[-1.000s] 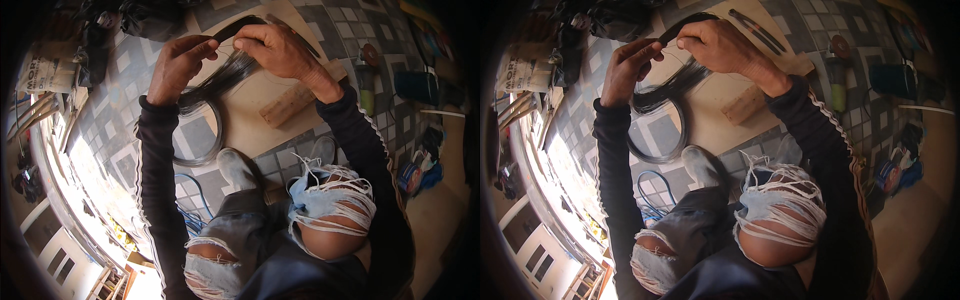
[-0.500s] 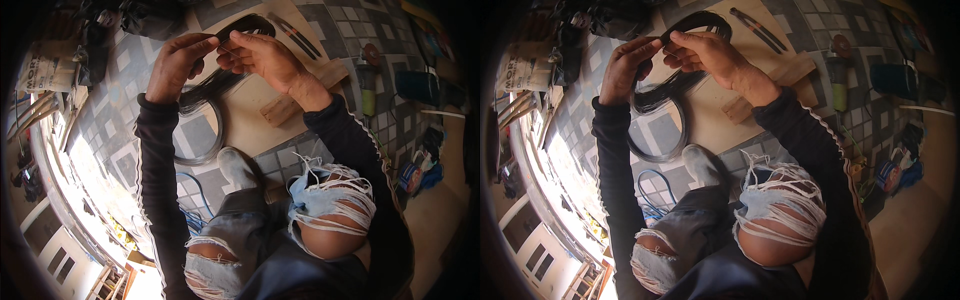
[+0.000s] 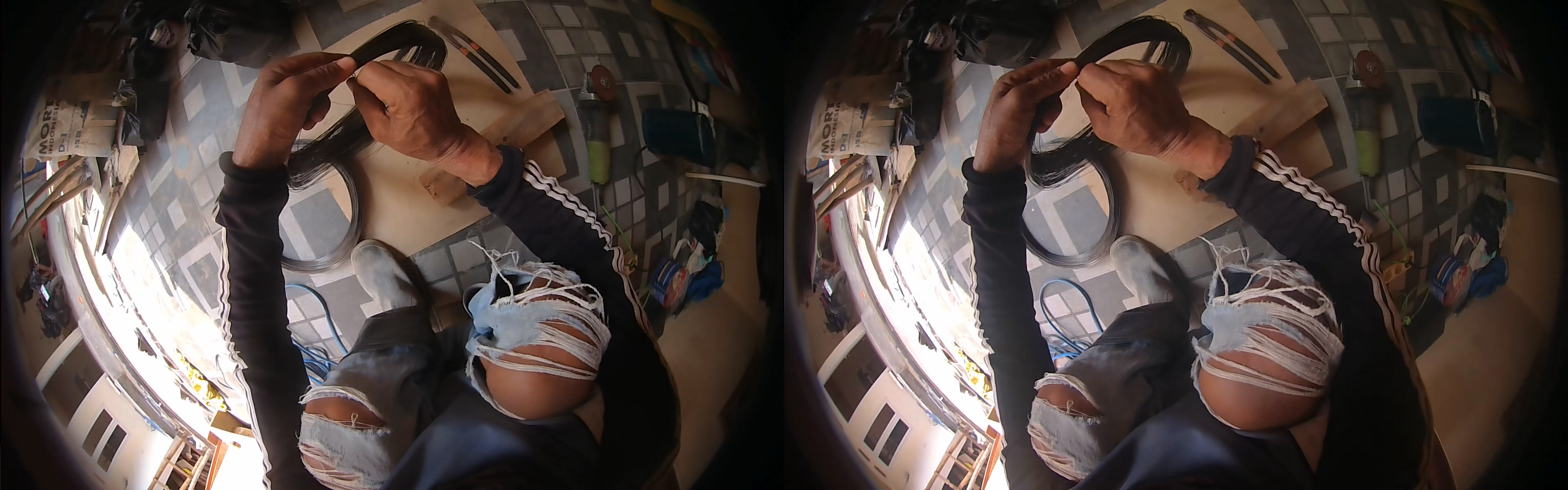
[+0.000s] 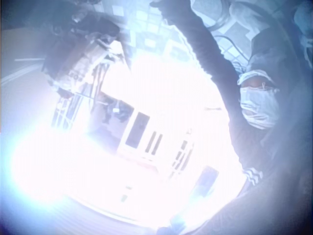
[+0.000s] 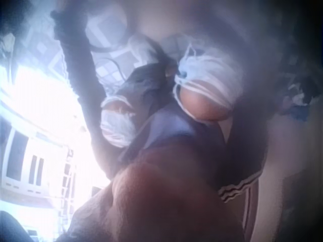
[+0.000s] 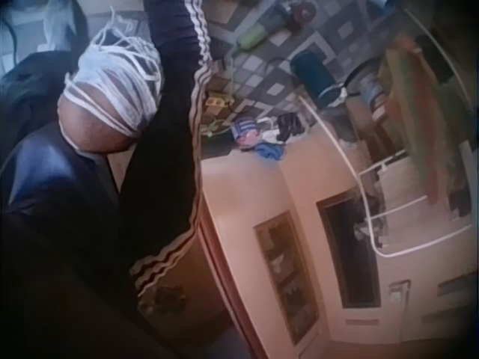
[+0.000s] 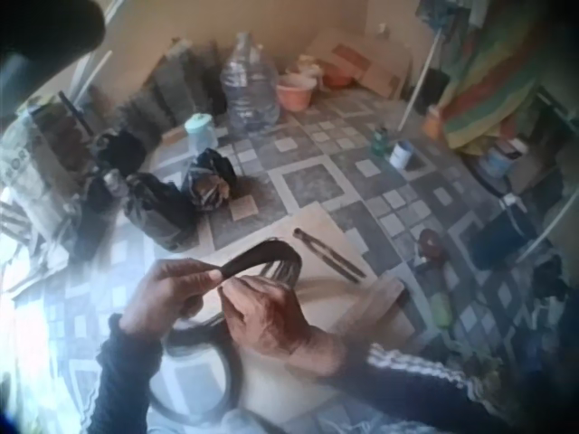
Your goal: The person sits on the floor and uses pliers to bend and shape a coiled metal ring into a circular form. They repeatedly adjust the ring's shape, cut a section with the pliers, and then place the finished ring next to another one. The person briefly picks up an angle grinder before setting it down and continuing to adjust the rings.
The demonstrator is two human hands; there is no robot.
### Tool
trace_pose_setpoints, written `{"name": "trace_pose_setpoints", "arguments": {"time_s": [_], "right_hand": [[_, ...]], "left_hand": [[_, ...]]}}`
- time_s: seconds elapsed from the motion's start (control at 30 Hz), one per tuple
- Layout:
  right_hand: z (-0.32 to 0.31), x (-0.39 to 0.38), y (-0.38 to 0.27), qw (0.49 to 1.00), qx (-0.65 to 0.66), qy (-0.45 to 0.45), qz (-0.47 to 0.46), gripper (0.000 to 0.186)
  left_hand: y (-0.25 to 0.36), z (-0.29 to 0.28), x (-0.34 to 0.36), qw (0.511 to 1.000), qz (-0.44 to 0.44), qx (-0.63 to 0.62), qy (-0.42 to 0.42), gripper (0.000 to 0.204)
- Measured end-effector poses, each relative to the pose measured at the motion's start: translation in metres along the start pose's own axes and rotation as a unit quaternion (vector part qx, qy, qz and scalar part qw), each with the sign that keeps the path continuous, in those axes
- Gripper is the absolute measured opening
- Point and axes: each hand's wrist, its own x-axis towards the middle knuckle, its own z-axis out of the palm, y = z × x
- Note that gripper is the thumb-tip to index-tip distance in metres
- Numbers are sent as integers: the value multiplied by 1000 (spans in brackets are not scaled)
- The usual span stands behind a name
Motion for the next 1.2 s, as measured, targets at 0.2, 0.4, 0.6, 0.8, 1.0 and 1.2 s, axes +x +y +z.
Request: {"name": "trace_pose_setpoints", "arguments": {"time_s": [0.2, 0.4, 0.6, 0.8, 1.0, 1.2], "right_hand": [[-22, 3, 15, 723, 523, -175, 417, 30], [-17, 11, 28, 656, 609, -228, 384, 31], [-7, 2, 4, 998, -36, 4, -55, 8], [-24, 7, 1, 864, 379, -142, 298, 23], [-27, 21, 5, 796, 382, -242, 402, 27], [-49, -3, 61, 980, 149, 2, 135, 29]], "left_hand": [[3, -1, -1, 1000, 2, 5, 9, 32], [4, -2, 0, 1000, -19, 24, 2, 32], [3, 6, 1, 997, -3, 51, 57, 32], [5, 4, 7, 996, 13, 57, 74, 34], [3, 0, 6, 997, 5, 47, 57, 36], [0, -2, 2, 996, -15, 52, 77, 39]]}}
